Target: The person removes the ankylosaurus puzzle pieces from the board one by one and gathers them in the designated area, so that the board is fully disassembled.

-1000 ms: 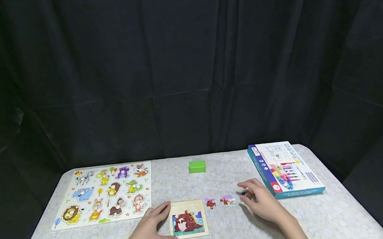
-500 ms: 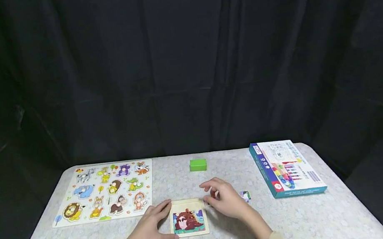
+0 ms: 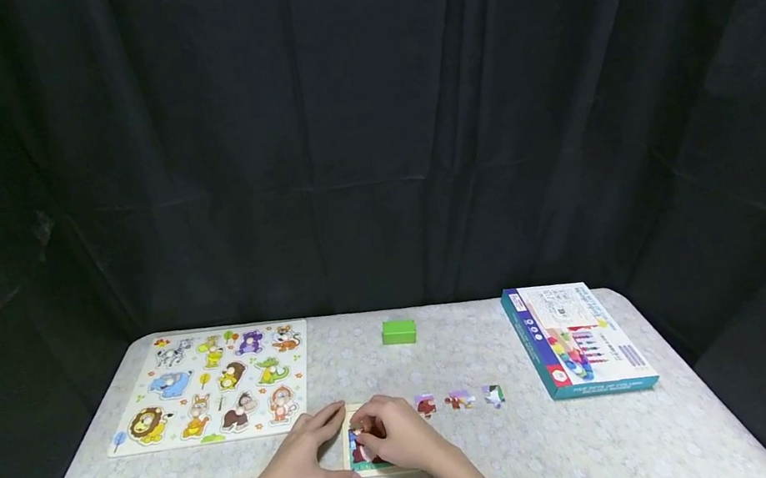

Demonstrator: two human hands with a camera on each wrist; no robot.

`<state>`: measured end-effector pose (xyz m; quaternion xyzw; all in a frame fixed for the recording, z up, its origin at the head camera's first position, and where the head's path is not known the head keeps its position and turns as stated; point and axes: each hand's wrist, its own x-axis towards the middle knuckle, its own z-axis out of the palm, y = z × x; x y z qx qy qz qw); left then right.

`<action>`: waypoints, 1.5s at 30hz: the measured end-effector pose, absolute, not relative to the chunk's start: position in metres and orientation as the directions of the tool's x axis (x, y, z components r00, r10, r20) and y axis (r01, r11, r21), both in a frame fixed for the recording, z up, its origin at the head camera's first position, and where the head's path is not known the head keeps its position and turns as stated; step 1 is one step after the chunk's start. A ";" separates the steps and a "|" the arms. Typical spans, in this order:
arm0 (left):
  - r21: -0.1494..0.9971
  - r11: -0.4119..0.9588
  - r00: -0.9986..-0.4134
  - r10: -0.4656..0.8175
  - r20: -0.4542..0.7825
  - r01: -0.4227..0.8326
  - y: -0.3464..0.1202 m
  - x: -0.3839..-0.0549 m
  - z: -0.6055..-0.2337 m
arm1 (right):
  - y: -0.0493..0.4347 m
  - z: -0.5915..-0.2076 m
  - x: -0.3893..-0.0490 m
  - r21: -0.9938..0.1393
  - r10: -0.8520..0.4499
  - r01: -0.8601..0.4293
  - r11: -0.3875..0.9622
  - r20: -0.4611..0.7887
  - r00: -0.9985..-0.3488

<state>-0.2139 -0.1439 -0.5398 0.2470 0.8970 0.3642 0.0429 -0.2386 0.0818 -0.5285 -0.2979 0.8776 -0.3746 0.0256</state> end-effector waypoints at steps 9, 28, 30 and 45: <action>0.659 0.629 -0.876 0.472 0.098 0.413 -0.145 -0.212 -0.537 | 0.085 -0.535 -0.230 -0.682 -0.548 -0.500 0.534 0.171 -0.819; 0.650 0.638 -0.879 0.466 0.102 0.414 -0.143 -0.213 -0.538 | 0.083 -0.535 -0.227 -0.703 -0.509 -0.443 0.556 0.133 -0.851; 0.653 0.636 -0.879 0.467 0.099 0.411 -0.143 -0.213 -0.539 | 0.082 -0.535 -0.227 -0.708 -0.506 -0.437 0.554 0.130 -0.853; 0.650 0.638 -0.879 0.466 0.101 0.413 -0.143 -0.212 -0.539 | 0.082 -0.537 -0.227 -0.711 -0.497 -0.432 0.555 0.133 -0.858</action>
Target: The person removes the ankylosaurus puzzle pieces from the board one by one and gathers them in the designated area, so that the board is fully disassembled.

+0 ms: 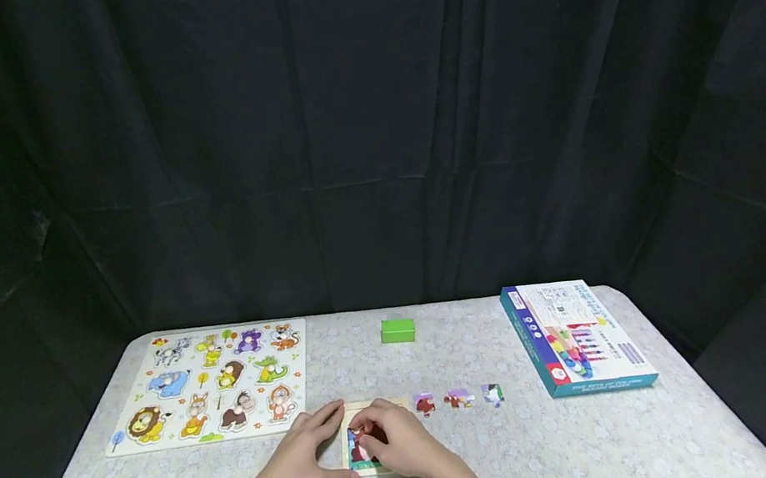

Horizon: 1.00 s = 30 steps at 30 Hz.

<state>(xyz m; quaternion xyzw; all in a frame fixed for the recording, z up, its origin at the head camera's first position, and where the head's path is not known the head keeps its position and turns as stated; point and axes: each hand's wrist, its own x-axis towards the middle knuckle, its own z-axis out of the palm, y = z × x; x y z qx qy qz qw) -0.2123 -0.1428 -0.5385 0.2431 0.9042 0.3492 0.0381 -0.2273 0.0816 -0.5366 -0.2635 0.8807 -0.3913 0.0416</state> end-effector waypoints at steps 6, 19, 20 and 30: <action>0.665 0.627 -0.878 0.468 0.096 0.407 -0.143 -0.212 -0.538 | 0.082 -0.537 -0.228 -0.705 -0.499 -0.439 0.557 0.138 -0.856; 0.653 0.633 -0.879 0.464 0.109 0.415 -0.143 -0.211 -0.538 | 0.084 -0.537 -0.228 -0.708 -0.514 -0.438 0.555 0.122 -0.849; 0.655 0.633 -0.880 0.463 0.108 0.413 -0.143 -0.211 -0.538 | 0.084 -0.537 -0.228 -0.707 -0.515 -0.438 0.556 0.121 -0.849; 0.678 0.624 -0.885 0.458 0.086 0.389 -0.142 -0.212 -0.540 | 0.083 -0.534 -0.227 -0.717 -0.516 -0.408 0.565 0.078 -0.853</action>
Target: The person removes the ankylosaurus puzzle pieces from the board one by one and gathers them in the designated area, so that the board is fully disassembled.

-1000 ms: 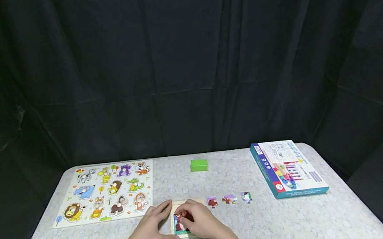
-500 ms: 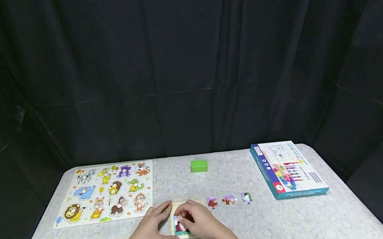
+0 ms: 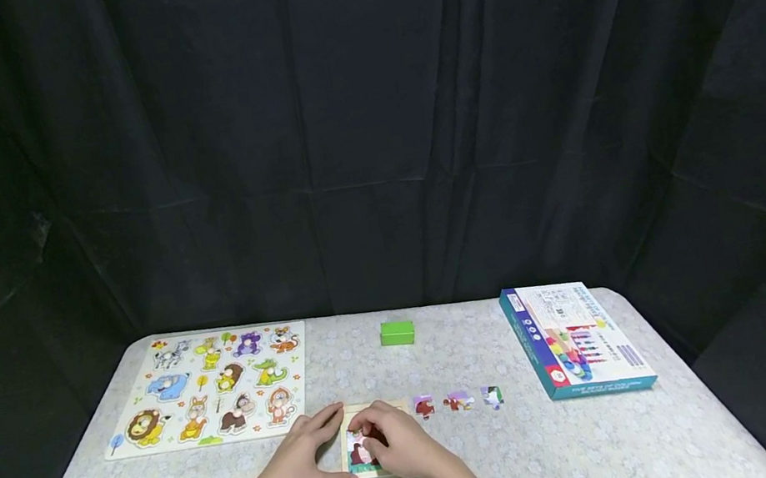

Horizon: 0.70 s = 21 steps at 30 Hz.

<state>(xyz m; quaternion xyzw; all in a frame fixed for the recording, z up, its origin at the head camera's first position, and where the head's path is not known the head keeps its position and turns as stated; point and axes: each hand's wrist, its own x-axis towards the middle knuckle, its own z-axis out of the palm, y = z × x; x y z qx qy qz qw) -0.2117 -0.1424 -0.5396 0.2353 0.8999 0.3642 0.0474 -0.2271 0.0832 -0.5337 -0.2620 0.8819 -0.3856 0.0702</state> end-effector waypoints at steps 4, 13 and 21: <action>0.683 0.615 -0.883 0.460 0.094 0.393 -0.143 -0.212 -0.541 | 0.084 -0.534 -0.227 -0.720 -0.517 -0.405 0.564 0.075 -0.853; 0.675 0.627 -0.887 0.453 0.092 0.390 -0.143 -0.211 -0.540 | 0.085 -0.536 -0.229 -0.711 -0.521 -0.432 0.554 0.108 -0.847; 0.668 0.630 -0.883 0.460 0.089 0.396 -0.142 -0.212 -0.540 | 0.081 -0.536 -0.228 -0.670 -0.526 -0.465 0.579 0.130 -0.841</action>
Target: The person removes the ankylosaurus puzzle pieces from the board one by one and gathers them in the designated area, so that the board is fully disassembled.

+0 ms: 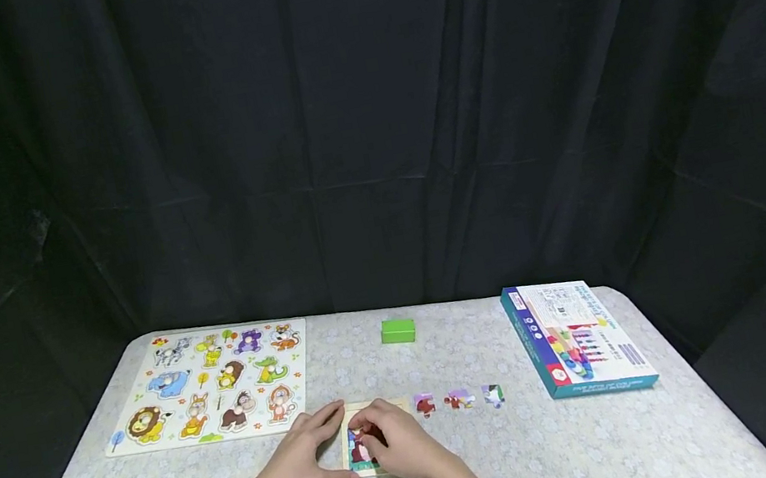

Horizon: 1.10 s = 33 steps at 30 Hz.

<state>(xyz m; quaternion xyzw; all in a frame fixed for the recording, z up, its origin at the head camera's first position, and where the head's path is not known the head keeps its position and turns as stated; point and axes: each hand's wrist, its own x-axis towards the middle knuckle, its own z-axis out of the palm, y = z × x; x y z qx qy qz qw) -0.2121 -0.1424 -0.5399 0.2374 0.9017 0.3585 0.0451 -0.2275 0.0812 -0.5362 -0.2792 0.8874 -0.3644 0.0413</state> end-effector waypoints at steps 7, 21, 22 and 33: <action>0.662 0.635 -0.883 0.460 0.090 0.398 -0.142 -0.212 -0.541 | 0.084 -0.535 -0.228 -0.687 -0.525 -0.432 0.585 0.085 -0.847; 0.654 0.643 -0.886 0.454 0.093 0.398 -0.142 -0.213 -0.541 | 0.086 -0.534 -0.230 -0.714 -0.533 -0.415 0.563 0.070 -0.843; 0.655 0.642 -0.886 0.454 0.093 0.398 -0.142 -0.213 -0.541 | 0.086 -0.534 -0.230 -0.716 -0.530 -0.414 0.562 0.072 -0.845; 0.661 0.638 -0.885 0.457 0.089 0.396 -0.142 -0.212 -0.540 | 0.090 -0.535 -0.231 -0.723 -0.535 -0.445 0.529 0.123 -0.836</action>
